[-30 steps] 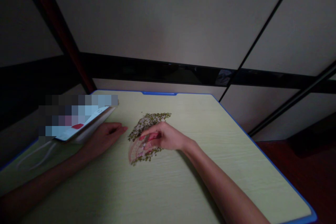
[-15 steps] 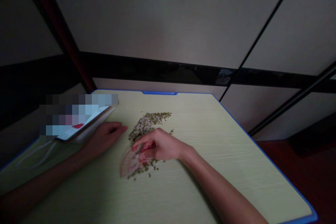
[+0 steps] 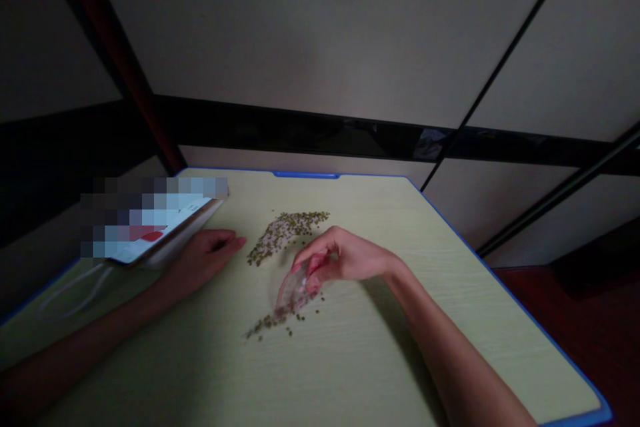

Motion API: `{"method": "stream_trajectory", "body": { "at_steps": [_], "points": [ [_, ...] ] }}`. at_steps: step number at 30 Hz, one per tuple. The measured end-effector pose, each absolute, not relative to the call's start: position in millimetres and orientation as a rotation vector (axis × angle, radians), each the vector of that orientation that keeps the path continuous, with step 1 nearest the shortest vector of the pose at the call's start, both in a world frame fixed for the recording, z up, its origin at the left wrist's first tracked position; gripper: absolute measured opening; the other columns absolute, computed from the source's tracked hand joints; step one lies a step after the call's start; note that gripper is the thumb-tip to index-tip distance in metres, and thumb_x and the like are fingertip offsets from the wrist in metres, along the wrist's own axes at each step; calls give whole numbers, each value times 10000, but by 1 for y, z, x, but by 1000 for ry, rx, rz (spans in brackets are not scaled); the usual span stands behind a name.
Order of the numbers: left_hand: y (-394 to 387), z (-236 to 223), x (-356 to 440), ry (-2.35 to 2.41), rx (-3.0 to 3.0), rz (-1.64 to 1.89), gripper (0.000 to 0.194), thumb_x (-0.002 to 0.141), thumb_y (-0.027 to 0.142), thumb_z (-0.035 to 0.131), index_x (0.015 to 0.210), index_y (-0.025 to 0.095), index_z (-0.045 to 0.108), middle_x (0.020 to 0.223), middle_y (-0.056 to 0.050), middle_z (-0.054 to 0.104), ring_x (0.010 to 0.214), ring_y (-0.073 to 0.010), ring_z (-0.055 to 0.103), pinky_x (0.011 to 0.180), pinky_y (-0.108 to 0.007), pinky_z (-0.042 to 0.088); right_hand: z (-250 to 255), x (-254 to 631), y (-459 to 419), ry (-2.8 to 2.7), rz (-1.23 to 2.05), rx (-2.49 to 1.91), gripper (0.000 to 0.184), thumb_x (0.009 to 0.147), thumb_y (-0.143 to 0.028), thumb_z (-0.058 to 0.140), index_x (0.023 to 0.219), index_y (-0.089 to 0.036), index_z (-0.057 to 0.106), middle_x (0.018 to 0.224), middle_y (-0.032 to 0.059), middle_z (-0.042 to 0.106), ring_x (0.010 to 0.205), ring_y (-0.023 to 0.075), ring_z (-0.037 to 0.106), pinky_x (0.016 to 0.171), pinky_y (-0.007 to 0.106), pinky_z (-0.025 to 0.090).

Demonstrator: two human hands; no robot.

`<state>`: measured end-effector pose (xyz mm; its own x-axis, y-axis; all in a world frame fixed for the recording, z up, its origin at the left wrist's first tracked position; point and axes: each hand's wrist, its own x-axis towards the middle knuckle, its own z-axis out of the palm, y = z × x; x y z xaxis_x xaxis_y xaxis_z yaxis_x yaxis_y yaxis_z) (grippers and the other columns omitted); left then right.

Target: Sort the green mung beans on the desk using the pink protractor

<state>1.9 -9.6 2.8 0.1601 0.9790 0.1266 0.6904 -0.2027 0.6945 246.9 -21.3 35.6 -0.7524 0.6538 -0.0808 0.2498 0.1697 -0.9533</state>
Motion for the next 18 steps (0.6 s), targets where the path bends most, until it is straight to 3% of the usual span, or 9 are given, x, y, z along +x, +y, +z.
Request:
{"method": "stream_trajectory", "body": {
  "at_steps": [11,18],
  "points": [
    [-9,0,1,1567,1954,788,330,709,379,388,467,198,254,478,56,245,470,-84,275,462,-231,214,19,219,-27,-1977,1638,-914,175,669,-76,609,840,-83,647,621,2,587,552,74,525,549,208,446],
    [-9,2,2,1580,1956,769,330,707,386,391,468,198,264,476,56,247,471,-88,291,467,-233,221,12,230,-13,-1800,1404,-1014,245,644,-132,636,884,-86,635,571,-35,520,474,44,411,443,173,318]
  ]
}}
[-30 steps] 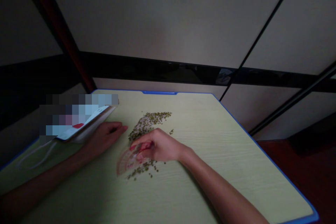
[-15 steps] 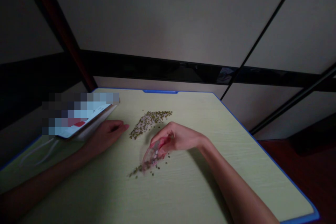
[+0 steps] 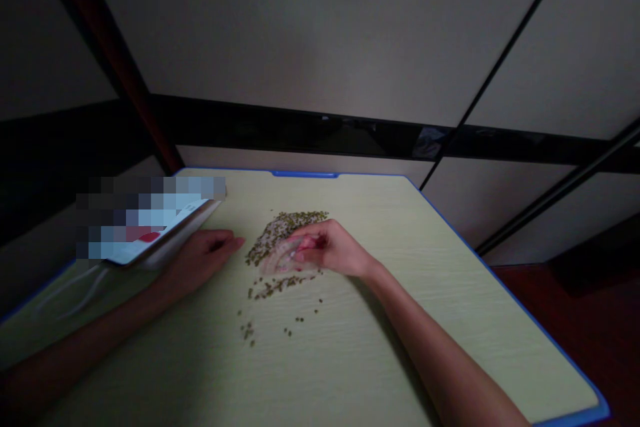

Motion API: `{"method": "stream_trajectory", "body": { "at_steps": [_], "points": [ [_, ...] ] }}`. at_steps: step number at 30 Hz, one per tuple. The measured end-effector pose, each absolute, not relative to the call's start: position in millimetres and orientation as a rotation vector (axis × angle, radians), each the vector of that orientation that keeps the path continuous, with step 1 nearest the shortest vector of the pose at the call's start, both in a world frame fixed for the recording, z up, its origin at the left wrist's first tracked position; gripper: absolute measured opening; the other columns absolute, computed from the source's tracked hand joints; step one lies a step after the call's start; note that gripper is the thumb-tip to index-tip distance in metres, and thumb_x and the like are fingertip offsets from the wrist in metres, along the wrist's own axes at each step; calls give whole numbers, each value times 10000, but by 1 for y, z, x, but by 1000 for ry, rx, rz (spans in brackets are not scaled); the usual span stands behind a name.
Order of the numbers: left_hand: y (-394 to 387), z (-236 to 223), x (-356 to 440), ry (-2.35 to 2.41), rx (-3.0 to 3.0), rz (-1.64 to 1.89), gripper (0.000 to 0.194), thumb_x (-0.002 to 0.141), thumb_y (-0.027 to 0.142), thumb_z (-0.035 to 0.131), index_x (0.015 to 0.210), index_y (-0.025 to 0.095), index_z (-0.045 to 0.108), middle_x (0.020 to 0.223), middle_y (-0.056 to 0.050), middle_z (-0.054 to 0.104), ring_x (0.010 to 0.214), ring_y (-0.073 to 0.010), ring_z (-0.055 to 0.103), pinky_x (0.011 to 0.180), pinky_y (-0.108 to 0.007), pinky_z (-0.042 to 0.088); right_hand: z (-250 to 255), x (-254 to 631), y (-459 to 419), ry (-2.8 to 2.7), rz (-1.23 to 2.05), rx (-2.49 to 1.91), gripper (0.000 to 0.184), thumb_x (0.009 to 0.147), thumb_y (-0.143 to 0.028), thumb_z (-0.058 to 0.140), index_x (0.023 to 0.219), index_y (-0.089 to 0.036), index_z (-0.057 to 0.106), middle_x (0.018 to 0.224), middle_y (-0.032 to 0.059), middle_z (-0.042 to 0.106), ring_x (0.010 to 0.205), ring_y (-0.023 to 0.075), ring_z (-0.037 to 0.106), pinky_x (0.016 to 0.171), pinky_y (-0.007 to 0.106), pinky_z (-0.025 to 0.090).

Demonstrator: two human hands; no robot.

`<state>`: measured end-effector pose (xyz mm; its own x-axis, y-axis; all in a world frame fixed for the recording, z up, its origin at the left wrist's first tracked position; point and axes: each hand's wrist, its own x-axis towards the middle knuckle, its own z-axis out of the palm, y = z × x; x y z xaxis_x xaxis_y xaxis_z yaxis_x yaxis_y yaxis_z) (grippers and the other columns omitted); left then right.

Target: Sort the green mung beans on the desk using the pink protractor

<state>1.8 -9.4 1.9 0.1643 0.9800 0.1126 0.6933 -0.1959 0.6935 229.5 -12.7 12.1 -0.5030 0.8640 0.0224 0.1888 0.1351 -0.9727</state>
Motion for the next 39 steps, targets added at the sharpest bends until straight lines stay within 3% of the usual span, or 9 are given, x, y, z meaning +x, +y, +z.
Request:
{"method": "stream_trajectory", "body": {
  "at_steps": [4,11,18,29,39],
  "points": [
    [-9,2,2,1595,1952,771,330,704,389,391,471,199,257,480,56,245,473,-88,290,469,-234,222,9,239,-6,-1797,1334,-1081,281,624,-146,657,896,-82,633,583,-32,535,485,54,428,458,181,325],
    [-11,4,3,1581,1937,773,328,702,391,397,470,196,273,478,56,263,476,-88,303,471,-231,233,16,229,-16,-1892,1524,-1011,205,627,-133,671,824,-85,639,522,-54,495,462,45,406,449,177,337],
    [-10,1,1,1594,1959,786,329,704,384,403,468,197,270,475,53,258,472,-90,300,460,-232,222,19,225,-22,-1975,1601,-929,194,654,-173,669,822,-83,636,593,-10,559,501,56,469,467,183,388],
    [-10,3,2,1592,1950,784,328,695,388,398,454,199,279,464,53,268,464,-90,299,456,-230,228,12,229,-13,-1786,1517,-1033,235,601,-111,672,831,-98,628,521,-63,508,455,42,440,454,177,359],
    [-11,4,3,1593,1948,773,332,698,392,396,461,198,265,477,54,256,469,-87,288,464,-234,225,13,244,-5,-1734,1400,-1054,284,623,-152,667,900,-100,636,597,-21,575,517,66,493,496,196,387]
  ]
}}
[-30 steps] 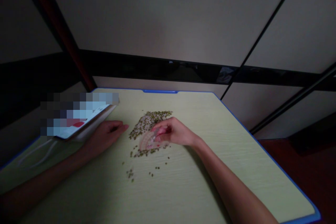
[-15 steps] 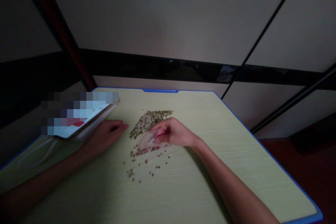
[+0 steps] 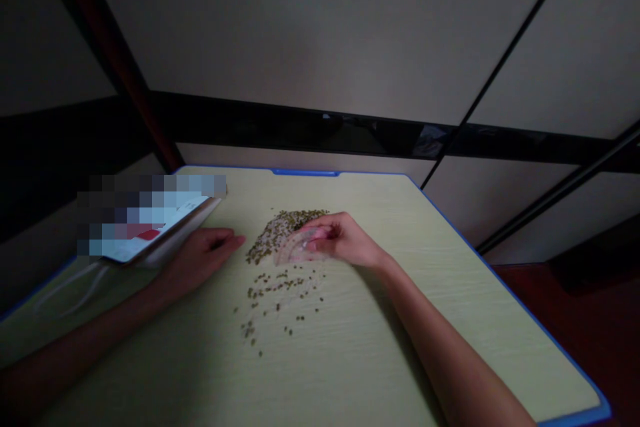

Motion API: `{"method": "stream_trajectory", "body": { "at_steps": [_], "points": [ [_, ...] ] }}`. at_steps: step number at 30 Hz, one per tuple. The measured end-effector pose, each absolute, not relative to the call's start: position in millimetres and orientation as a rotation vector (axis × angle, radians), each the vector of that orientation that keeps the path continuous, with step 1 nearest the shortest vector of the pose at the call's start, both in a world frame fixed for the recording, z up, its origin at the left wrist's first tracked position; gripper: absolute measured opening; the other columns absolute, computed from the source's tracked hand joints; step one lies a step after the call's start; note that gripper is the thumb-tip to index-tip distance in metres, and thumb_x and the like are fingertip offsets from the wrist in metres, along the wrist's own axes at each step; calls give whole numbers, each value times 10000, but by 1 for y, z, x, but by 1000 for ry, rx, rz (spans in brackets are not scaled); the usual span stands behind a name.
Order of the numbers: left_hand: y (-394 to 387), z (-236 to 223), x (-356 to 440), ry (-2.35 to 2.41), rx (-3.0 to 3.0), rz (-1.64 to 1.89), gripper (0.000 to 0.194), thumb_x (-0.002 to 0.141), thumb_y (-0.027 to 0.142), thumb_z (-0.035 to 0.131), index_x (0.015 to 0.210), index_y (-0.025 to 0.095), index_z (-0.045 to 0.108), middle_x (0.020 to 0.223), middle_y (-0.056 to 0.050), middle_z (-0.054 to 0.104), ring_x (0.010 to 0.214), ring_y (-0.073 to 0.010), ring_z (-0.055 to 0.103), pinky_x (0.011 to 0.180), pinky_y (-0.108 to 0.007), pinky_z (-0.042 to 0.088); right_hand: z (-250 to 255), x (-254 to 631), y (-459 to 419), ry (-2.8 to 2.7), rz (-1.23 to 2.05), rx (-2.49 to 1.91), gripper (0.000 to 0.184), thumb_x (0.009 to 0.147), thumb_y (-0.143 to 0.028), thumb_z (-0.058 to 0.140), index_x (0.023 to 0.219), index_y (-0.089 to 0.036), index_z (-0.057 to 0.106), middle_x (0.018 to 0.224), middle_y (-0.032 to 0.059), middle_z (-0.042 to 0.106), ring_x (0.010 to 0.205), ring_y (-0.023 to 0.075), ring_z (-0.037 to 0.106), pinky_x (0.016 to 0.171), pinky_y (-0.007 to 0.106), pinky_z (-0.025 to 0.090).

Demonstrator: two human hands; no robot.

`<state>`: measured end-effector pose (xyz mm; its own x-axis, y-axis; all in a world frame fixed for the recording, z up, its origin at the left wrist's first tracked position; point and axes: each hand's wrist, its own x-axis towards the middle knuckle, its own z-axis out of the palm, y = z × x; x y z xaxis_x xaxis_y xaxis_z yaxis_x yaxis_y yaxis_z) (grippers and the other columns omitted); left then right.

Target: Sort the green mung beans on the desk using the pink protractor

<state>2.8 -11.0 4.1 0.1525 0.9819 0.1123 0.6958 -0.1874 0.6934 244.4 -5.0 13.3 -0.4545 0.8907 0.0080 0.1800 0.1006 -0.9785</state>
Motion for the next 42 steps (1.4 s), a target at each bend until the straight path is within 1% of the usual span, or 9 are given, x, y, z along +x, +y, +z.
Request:
{"method": "stream_trajectory", "body": {
  "at_steps": [5,7,10,16,21,27,30,35,42],
  "points": [
    [-11,4,2,1592,1959,764,325,702,384,386,469,199,256,484,53,253,473,-87,290,467,-237,222,13,264,4,-1556,1271,-1079,288,640,-233,667,898,-109,639,666,9,605,560,83,494,540,224,391],
    [-10,4,2,1595,1968,753,322,707,385,380,474,198,259,488,53,254,475,-87,294,470,-236,222,10,273,6,-1476,1219,-1141,321,639,-290,666,906,-114,632,651,2,596,522,74,467,497,213,359],
    [-11,4,2,1605,1977,735,325,711,384,375,470,197,261,485,54,255,476,-87,294,469,-233,225,2,289,5,-1370,1133,-1244,378,587,-328,697,903,-138,615,645,-3,588,484,76,450,447,208,323],
    [-11,7,2,1623,1979,715,336,715,397,375,466,197,270,473,58,259,464,-86,297,460,-231,232,-5,308,3,-1370,971,-1286,306,572,-343,702,777,-149,584,566,-31,535,460,79,438,428,202,309],
    [-12,8,3,1638,1977,679,341,721,403,371,464,196,282,467,61,270,458,-86,307,459,-226,246,-6,307,6,-1446,973,-1293,308,562,-323,698,788,-138,601,606,-5,579,506,101,487,474,222,364],
    [-12,9,3,1626,1965,686,346,718,400,381,459,192,284,467,62,269,461,-86,311,457,-220,246,-4,313,5,-1427,1007,-1276,302,559,-300,700,800,-141,613,616,-4,594,523,108,512,515,237,397],
    [-12,10,3,1629,1952,690,348,713,405,384,456,191,286,462,62,271,455,-86,308,451,-220,240,-3,318,5,-1390,1018,-1279,307,548,-298,709,794,-140,615,602,-9,596,513,102,512,510,232,397],
    [-11,8,2,1611,1960,698,349,715,408,380,460,192,280,468,62,259,457,-85,296,450,-219,239,-4,316,6,-1458,966,-1256,286,582,-310,688,805,-143,620,615,-1,615,544,116,543,561,259,435],
    [-10,5,0,1610,1958,711,348,709,417,392,459,193,302,465,61,277,459,-90,306,451,-225,238,-4,317,4,-1533,1003,-1283,289,610,-304,673,832,-124,634,609,6,618,532,115,536,544,256,424]
  ]
}}
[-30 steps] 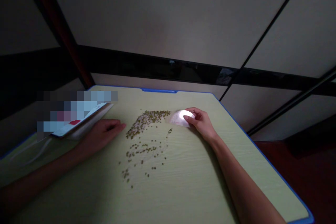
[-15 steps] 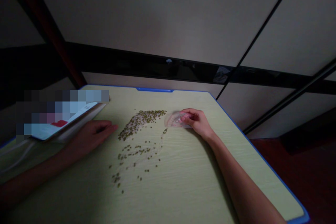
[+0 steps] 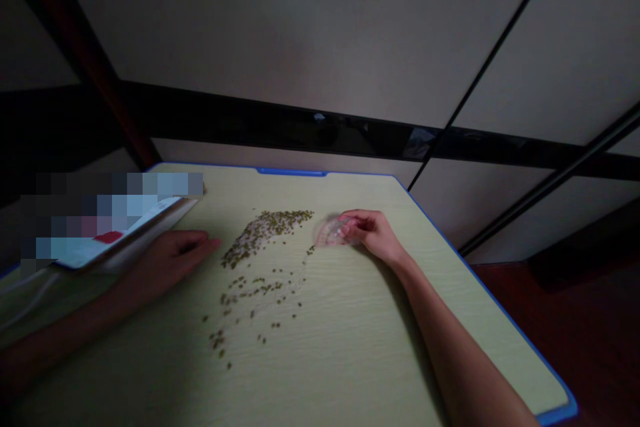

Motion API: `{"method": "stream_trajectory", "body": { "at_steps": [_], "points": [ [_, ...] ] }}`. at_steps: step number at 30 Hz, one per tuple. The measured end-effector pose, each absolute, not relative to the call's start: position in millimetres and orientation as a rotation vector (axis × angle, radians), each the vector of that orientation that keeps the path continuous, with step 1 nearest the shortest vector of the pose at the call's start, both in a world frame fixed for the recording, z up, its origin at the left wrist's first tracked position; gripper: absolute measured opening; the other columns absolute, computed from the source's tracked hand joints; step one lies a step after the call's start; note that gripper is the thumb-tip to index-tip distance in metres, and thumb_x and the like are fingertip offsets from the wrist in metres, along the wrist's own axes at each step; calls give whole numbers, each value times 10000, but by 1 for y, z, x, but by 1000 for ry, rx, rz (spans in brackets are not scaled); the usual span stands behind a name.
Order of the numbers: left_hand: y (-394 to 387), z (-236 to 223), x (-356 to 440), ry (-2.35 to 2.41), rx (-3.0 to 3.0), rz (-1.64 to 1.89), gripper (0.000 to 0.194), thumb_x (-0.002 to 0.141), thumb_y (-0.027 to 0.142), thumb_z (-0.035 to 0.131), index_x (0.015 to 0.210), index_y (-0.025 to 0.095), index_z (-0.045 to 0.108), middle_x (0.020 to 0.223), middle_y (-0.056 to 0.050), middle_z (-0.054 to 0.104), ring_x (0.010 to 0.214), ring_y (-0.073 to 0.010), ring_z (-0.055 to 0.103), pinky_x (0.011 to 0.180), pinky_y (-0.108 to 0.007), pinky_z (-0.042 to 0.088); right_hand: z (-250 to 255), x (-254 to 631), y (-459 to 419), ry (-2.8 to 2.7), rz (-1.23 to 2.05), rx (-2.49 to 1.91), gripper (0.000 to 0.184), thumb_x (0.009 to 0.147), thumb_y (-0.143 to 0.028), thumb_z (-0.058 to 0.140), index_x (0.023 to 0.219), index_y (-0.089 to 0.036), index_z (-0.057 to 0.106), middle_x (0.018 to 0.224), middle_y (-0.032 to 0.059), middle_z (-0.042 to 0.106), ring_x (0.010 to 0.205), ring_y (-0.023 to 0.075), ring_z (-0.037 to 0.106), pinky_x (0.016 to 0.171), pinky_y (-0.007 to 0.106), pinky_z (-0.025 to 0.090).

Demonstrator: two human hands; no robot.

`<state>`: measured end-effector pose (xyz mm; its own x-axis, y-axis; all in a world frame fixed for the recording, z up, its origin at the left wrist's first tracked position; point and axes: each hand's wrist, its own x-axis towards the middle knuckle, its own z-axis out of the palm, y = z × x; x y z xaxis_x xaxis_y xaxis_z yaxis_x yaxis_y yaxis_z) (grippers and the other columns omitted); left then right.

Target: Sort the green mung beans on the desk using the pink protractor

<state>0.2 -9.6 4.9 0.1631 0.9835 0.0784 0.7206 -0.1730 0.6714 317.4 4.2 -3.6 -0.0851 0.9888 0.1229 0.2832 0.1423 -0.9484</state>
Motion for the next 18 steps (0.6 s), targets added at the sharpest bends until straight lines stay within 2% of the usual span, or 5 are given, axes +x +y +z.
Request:
{"method": "stream_trajectory", "body": {
  "at_steps": [9,18],
  "points": [
    [-10,6,1,1629,1927,688,348,711,424,385,468,190,298,468,72,264,469,-79,295,465,-209,237,-3,314,2,-1527,1120,-1230,268,596,-274,694,813,-125,642,614,1,609,515,95,510,508,232,394],
    [-14,13,4,1645,1929,652,336,731,385,391,477,188,291,470,71,266,488,-82,298,482,-209,235,-7,311,3,-1546,1174,-1152,261,599,-273,696,811,-129,643,603,1,613,519,105,532,518,240,417]
  ]
}}
